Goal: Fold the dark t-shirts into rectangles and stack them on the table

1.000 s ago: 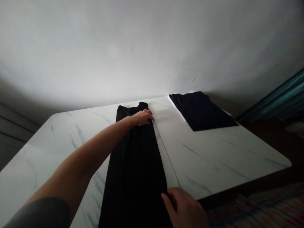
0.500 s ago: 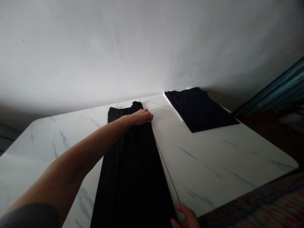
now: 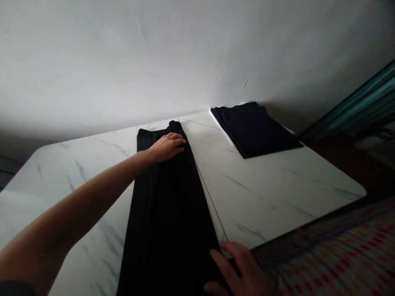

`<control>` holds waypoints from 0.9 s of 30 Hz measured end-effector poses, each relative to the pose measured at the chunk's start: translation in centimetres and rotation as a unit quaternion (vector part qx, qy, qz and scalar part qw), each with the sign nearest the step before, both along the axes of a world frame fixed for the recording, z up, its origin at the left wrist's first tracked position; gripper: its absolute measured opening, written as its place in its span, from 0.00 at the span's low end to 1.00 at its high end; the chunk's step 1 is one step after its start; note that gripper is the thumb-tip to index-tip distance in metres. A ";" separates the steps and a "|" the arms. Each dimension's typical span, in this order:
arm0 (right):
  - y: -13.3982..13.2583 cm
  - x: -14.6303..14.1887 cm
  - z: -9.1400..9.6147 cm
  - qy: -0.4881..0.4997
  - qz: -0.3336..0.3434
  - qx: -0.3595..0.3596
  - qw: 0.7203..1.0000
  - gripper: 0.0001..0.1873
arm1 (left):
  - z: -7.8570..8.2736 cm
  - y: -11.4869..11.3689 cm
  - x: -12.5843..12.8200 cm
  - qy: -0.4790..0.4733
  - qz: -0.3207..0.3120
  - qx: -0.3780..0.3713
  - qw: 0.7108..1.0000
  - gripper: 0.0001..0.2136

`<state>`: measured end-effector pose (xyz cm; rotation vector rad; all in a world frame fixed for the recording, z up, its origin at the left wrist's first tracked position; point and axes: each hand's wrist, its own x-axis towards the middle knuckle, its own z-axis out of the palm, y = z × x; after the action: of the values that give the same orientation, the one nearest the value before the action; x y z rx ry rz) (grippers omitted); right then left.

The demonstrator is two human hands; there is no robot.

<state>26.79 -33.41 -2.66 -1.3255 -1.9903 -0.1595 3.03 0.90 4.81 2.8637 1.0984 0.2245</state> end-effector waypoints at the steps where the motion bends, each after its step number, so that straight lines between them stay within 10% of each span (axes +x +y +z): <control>1: 0.3 0.1 0.3 -0.021 0.022 0.019 0.999 0.23 | -0.1 -1.6 -0.1 0.004 -0.011 -0.002 1.000 0.19; 10: 0.8 1.5 0.7 -0.073 0.105 0.042 0.991 0.15 | -1.8 -16.3 0.0 0.076 -0.067 -0.111 0.989 0.29; 27: 2.6 2.7 1.4 -0.098 0.170 0.078 0.977 0.12 | -1.3 -27.6 -1.1 -0.077 -0.147 -0.140 0.976 0.32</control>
<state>29.54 -30.83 -1.24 -0.8824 -2.2864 -0.2874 1.91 -26.70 3.55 2.6560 0.6128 0.2474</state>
